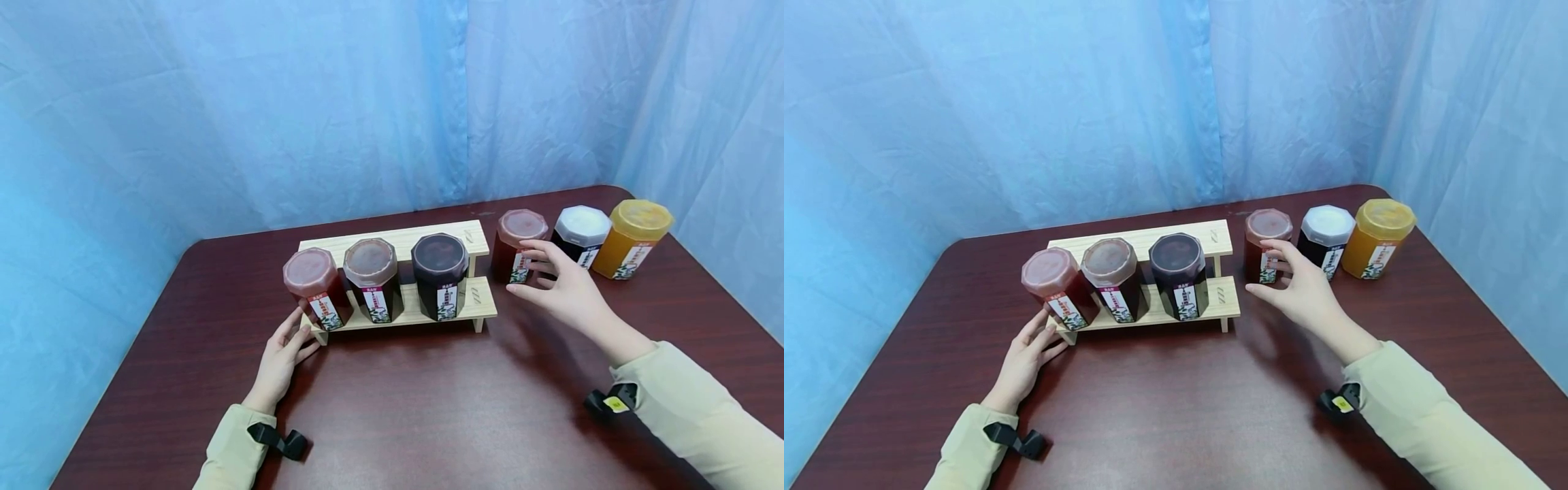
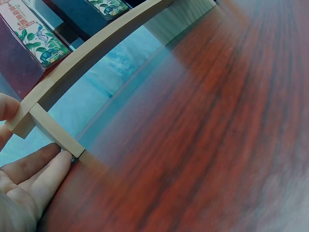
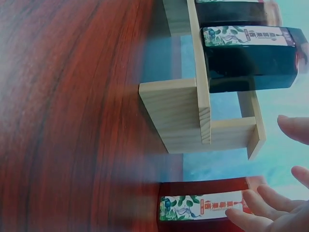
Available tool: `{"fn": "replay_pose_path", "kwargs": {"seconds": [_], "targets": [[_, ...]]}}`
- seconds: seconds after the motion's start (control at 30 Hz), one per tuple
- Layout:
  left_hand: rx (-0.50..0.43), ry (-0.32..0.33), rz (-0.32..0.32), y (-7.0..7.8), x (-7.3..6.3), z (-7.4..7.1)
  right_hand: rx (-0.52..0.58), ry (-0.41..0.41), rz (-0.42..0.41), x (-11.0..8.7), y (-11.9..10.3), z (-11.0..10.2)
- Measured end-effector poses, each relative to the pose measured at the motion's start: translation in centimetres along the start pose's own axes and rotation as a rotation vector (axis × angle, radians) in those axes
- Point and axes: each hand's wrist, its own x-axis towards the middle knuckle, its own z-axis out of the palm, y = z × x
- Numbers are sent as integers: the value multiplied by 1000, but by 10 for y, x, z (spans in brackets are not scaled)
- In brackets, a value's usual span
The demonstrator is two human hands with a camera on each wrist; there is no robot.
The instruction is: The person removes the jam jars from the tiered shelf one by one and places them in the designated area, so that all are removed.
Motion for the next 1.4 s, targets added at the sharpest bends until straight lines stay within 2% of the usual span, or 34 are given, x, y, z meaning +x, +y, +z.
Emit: {"fn": "replay_pose_path", "kwargs": {"seconds": [0.73,1.13,1.4], "targets": [[-23,-6,-6,1,1,1,64,-25,-7,3,-17,13],[-18,2,-15,2,2,1,154,-37,-116,10,-31,24],[-23,1,-5,0,0,0,175,-94,-140,13,-43,31]]}}
